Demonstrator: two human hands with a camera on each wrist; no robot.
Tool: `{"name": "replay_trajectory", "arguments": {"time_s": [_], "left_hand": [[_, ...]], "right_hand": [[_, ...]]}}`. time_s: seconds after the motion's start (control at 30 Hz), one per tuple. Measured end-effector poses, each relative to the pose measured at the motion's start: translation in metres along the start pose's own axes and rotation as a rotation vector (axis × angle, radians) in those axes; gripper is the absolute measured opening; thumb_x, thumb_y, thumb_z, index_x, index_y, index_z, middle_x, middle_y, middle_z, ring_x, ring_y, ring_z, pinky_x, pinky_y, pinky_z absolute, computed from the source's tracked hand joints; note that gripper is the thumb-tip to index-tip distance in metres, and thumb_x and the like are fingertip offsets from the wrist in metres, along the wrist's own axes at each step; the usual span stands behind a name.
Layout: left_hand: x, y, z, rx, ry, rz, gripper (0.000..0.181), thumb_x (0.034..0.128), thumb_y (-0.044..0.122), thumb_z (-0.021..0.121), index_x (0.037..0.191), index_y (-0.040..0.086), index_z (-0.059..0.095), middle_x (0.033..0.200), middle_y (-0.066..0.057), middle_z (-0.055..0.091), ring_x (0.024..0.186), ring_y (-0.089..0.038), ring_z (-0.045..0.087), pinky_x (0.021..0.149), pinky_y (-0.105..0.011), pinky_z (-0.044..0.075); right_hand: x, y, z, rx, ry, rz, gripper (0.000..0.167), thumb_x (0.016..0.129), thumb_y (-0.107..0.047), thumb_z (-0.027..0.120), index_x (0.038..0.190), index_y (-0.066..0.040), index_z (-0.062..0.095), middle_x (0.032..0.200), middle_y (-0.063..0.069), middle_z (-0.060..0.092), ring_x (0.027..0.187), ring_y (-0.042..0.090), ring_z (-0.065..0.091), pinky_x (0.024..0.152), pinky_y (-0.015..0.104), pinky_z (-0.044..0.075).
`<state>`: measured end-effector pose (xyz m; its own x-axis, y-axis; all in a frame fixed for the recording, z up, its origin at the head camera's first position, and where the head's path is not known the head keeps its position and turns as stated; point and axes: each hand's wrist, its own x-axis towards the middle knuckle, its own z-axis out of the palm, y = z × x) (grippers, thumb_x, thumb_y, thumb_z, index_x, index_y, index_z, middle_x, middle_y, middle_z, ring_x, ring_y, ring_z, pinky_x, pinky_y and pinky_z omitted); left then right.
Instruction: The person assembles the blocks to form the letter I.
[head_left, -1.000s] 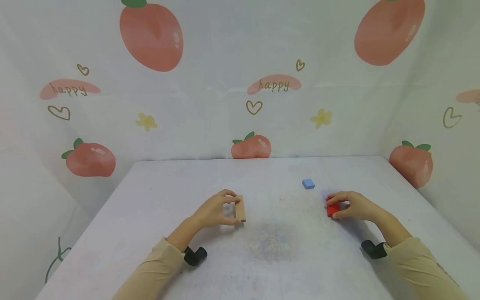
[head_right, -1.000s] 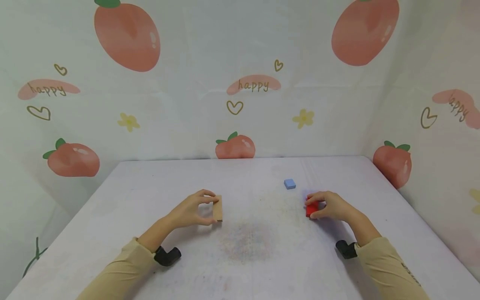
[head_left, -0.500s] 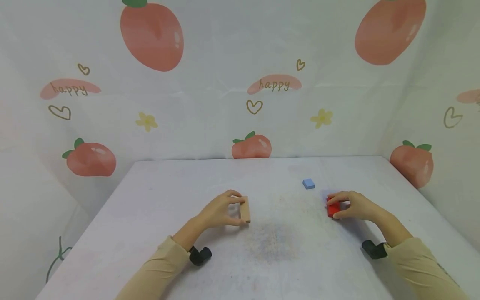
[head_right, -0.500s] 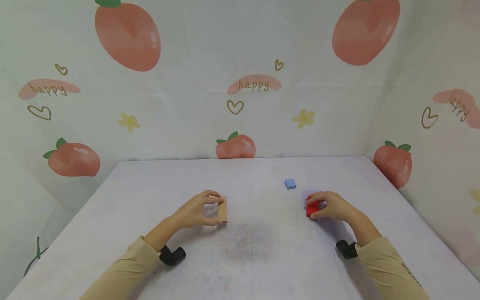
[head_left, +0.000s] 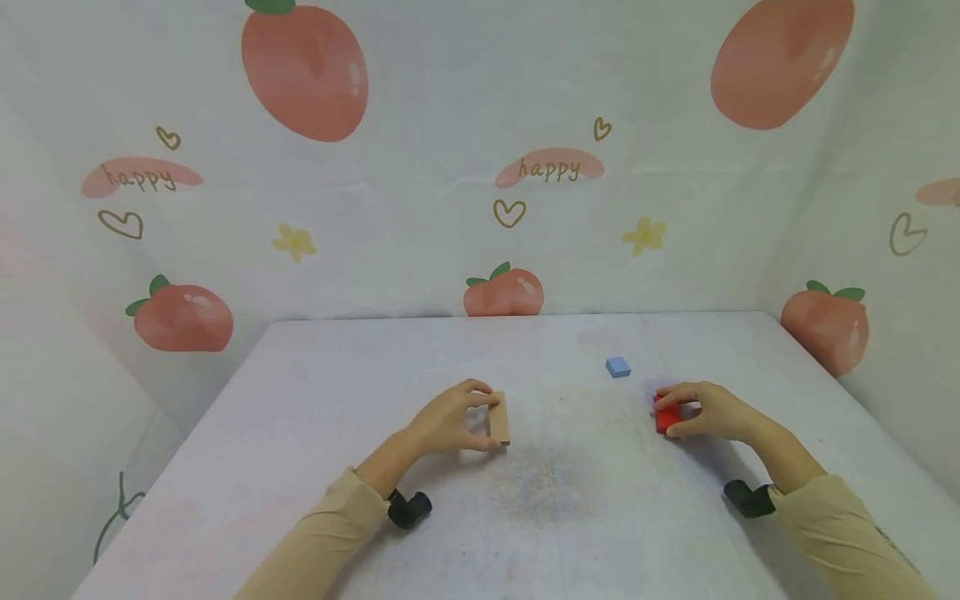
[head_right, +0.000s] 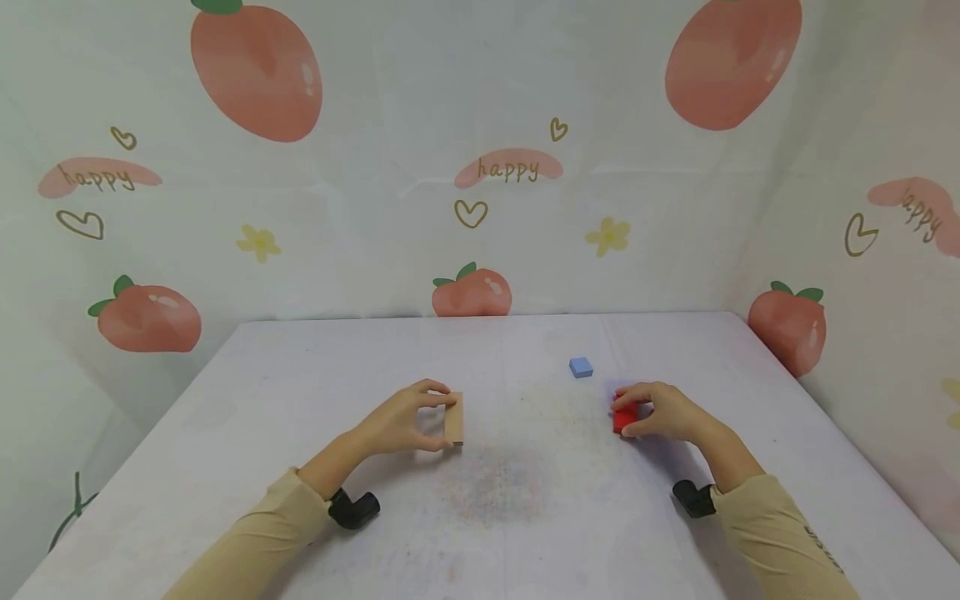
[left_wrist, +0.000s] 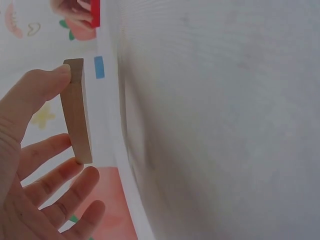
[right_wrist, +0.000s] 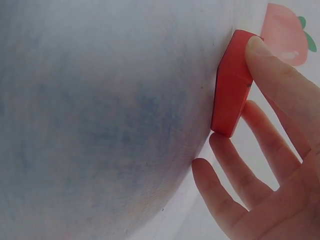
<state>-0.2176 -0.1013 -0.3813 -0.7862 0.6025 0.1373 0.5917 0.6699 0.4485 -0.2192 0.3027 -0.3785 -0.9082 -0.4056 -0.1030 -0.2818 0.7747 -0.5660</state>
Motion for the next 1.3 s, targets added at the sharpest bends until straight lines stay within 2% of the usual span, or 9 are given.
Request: {"name": "replay_trajectory", "arguments": {"time_s": [0.6, 1.03, 1.3], "left_hand": [[0.010, 0.004, 0.004, -0.008, -0.042, -0.017, 0.060, 0.0742, 0.034, 0.077, 0.127, 0.011, 0.059, 0.130, -0.007, 0.053, 0.117, -0.025, 0.054, 0.096, -0.040, 0.047], [0.019, 0.006, 0.008, 0.008, -0.056, -0.007, 0.059, 0.0740, 0.036, 0.077, 0.125, 0.012, 0.060, 0.129, -0.007, 0.053, 0.115, -0.024, 0.055, 0.094, -0.039, 0.048], [0.022, 0.010, 0.009, -0.006, -0.071, -0.003, 0.059, 0.0741, 0.036, 0.077, 0.125, 0.011, 0.060, 0.130, -0.007, 0.053, 0.113, -0.023, 0.056, 0.093, -0.038, 0.049]], "right_hand": [[0.000, 0.000, 0.000, -0.007, 0.004, -0.003, 0.036, 0.076, -0.019, 0.076, 0.109, -0.005, 0.069, 0.125, 0.027, 0.055, 0.114, 0.045, 0.049, 0.089, 0.050, 0.051], [0.000, 0.000, 0.000, 0.003, -0.001, 0.016, 0.037, 0.077, -0.020, 0.075, 0.110, -0.006, 0.068, 0.127, 0.027, 0.054, 0.114, 0.044, 0.047, 0.089, 0.050, 0.051], [0.000, -0.002, 0.000, 0.004, 0.002, 0.000, 0.036, 0.076, -0.019, 0.075, 0.109, -0.006, 0.068, 0.127, 0.028, 0.054, 0.114, 0.045, 0.048, 0.088, 0.051, 0.051]]}}
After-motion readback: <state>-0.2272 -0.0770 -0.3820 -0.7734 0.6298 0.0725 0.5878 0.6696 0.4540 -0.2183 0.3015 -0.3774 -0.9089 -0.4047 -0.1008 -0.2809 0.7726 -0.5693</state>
